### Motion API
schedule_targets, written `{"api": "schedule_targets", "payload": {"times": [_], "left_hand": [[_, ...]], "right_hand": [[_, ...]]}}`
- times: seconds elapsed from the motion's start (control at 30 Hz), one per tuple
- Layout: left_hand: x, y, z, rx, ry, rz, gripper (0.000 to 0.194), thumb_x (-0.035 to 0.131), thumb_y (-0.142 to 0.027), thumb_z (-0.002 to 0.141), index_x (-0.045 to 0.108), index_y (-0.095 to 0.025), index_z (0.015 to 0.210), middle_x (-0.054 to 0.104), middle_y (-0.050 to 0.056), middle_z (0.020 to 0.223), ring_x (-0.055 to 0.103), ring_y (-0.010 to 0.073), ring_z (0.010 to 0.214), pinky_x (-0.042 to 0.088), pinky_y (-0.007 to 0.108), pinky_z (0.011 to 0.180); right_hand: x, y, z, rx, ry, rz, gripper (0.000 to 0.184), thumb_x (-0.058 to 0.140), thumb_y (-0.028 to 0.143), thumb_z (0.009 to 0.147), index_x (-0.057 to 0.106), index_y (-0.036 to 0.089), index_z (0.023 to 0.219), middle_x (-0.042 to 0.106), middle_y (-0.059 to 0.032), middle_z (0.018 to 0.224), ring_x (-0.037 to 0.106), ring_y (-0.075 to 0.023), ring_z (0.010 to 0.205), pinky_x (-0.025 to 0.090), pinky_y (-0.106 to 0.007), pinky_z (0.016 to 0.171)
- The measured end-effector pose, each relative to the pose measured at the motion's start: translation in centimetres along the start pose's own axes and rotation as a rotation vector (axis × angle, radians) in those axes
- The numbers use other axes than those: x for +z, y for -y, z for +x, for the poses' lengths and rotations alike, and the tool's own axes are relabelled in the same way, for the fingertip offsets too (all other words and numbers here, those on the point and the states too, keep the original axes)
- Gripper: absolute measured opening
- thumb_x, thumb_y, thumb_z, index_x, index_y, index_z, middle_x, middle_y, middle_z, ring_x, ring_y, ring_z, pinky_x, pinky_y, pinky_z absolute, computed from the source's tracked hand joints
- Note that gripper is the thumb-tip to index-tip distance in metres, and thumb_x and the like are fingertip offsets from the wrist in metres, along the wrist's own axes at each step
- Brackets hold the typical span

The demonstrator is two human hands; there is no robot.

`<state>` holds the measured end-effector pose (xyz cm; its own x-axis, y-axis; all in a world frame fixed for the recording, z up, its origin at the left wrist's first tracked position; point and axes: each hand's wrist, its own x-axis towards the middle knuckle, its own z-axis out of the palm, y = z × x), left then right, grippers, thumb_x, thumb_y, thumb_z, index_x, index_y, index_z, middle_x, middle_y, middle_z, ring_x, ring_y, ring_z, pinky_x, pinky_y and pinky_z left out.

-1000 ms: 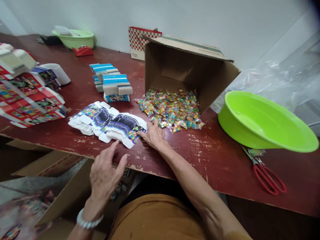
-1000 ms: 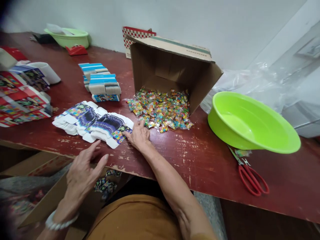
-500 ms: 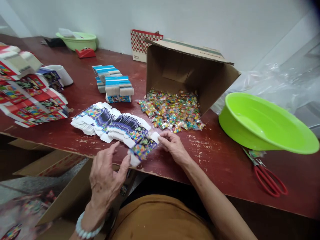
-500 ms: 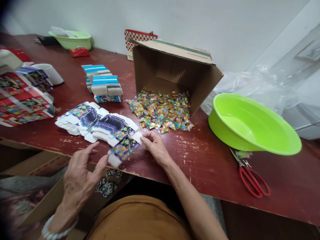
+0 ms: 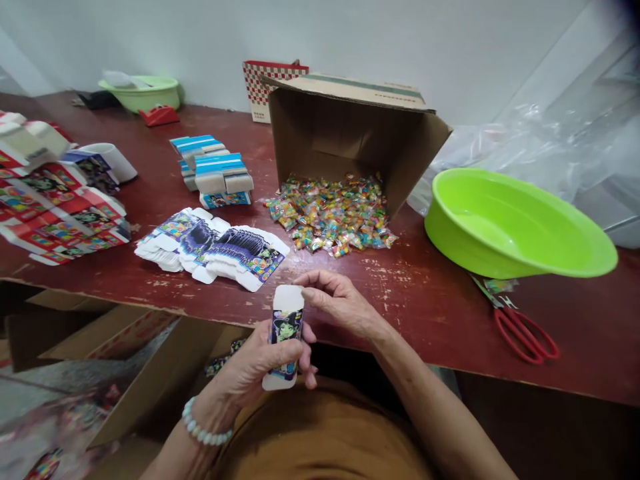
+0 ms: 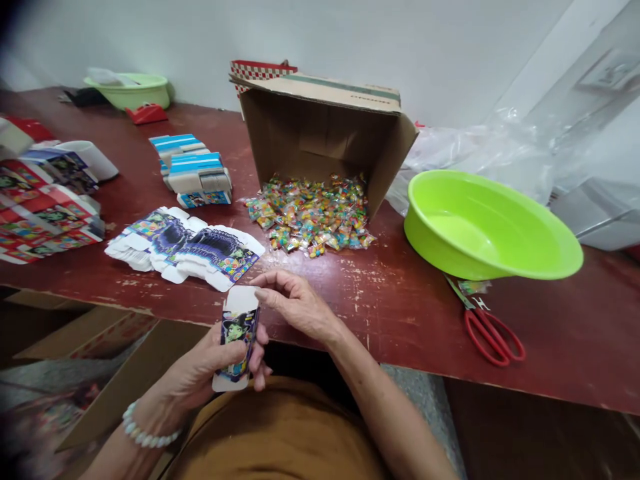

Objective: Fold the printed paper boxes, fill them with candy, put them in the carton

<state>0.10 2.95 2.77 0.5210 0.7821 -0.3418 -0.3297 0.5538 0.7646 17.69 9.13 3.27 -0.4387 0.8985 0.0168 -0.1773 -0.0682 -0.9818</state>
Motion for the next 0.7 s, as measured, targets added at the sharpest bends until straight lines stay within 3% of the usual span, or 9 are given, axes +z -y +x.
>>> {"api": "schedule_targets", "payload": {"times": [0.07, 0.13, 0.23, 0.3, 0.4, 0.53, 0.63, 0.7], "left_hand": [[0.5, -0.1, 0.1, 0.054, -0.126, 0.067, 0.033, 0.086, -0.036, 0.068, 0.067, -0.014, 0.084, 0.072, 0.003, 0.063, 0.070, 0.0184, 0.055, 0.057, 0.030, 0.062], [0.8, -0.1, 0.4, 0.076, -0.232, 0.094, 0.034, 0.086, -0.036, 0.068, 0.066, -0.014, 0.084, 0.073, 0.004, 0.063, 0.069, 0.0185, 0.052, 0.056, 0.028, 0.055], [0.6, 0.3, 1.1, 0.070, -0.298, 0.110, 0.036, 0.086, -0.039, 0.066, 0.066, -0.014, 0.084, 0.072, 0.003, 0.062, 0.067, 0.0183, 0.049, 0.056, 0.030, 0.052], [0.3, 0.5, 1.5, 0.118, -0.322, 0.190, 0.033, 0.084, -0.039, 0.069, 0.068, -0.014, 0.083, 0.074, 0.005, 0.069, 0.070, 0.0191, 0.060, 0.057, 0.029, 0.060], [0.0, 0.9, 1.8, 0.256, -0.408, 0.263, 0.041, 0.082, -0.036, 0.071, 0.065, -0.017, 0.102, 0.076, 0.007, 0.097, 0.072, 0.0220, 0.088, 0.058, 0.031, 0.078], [0.5, 1.2, 1.5, 0.463, -0.588, 0.291, 0.066, 0.083, -0.032, 0.069, 0.046, -0.027, 0.123, 0.075, 0.002, 0.099, 0.073, 0.0205, 0.085, 0.060, 0.033, 0.077], [0.9, 1.3, 1.0, 0.511, -0.632, 0.405, 0.059, 0.079, -0.031, 0.073, 0.048, -0.028, 0.124, 0.073, 0.004, 0.109, 0.072, 0.0200, 0.094, 0.058, 0.030, 0.082], [0.8, 1.2, 0.8, 0.501, -0.621, 0.452, 0.049, 0.077, -0.032, 0.075, 0.054, -0.027, 0.118, 0.072, 0.004, 0.108, 0.071, 0.0189, 0.091, 0.057, 0.028, 0.079]], "right_hand": [[0.2, -0.4, -0.6, 0.036, 0.005, 0.091, 0.036, 0.076, 0.040, 0.079, 0.066, 0.023, 0.108, 0.068, -0.0020, 0.097, 0.063, -0.0124, 0.079, 0.050, -0.027, 0.074], [0.6, -0.8, -1.2, 0.112, 0.056, 0.185, 0.046, 0.079, 0.043, 0.075, 0.062, 0.021, 0.112, 0.068, -0.0009, 0.086, 0.062, -0.0111, 0.064, 0.049, -0.024, 0.060], [1.4, -1.3, -2.0, 0.194, 0.036, 0.188, 0.038, 0.073, 0.048, 0.078, 0.063, 0.018, 0.099, 0.062, 0.0032, 0.063, 0.054, -0.0095, 0.044, 0.043, -0.022, 0.046], [1.7, -1.2, -2.2, 0.139, -0.122, 0.054, 0.030, 0.070, 0.046, 0.079, 0.065, 0.017, 0.087, 0.061, 0.0027, 0.060, 0.054, -0.0103, 0.046, 0.044, -0.023, 0.047], [1.6, -0.9, -2.1, 0.027, -0.305, -0.184, 0.019, 0.067, 0.037, 0.079, 0.067, 0.018, 0.079, 0.066, -0.0005, 0.069, 0.058, -0.0125, 0.059, 0.047, -0.025, 0.057], [1.5, -1.2, -1.8, 0.020, -0.357, -0.189, 0.019, 0.066, 0.033, 0.080, 0.064, 0.020, 0.093, 0.067, -0.0015, 0.079, 0.060, -0.0144, 0.069, 0.049, -0.026, 0.064], [1.9, -2.0, -1.9, -0.020, -0.376, -0.100, 0.030, 0.069, 0.032, 0.079, 0.059, 0.022, 0.107, 0.065, 0.0003, 0.082, 0.059, -0.0138, 0.073, 0.048, -0.025, 0.067], [2.1, -2.6, -2.0, -0.065, -0.336, -0.065, 0.025, 0.068, 0.033, 0.082, 0.062, 0.021, 0.103, 0.065, 0.0000, 0.084, 0.059, -0.0134, 0.074, 0.047, -0.025, 0.069]]}}
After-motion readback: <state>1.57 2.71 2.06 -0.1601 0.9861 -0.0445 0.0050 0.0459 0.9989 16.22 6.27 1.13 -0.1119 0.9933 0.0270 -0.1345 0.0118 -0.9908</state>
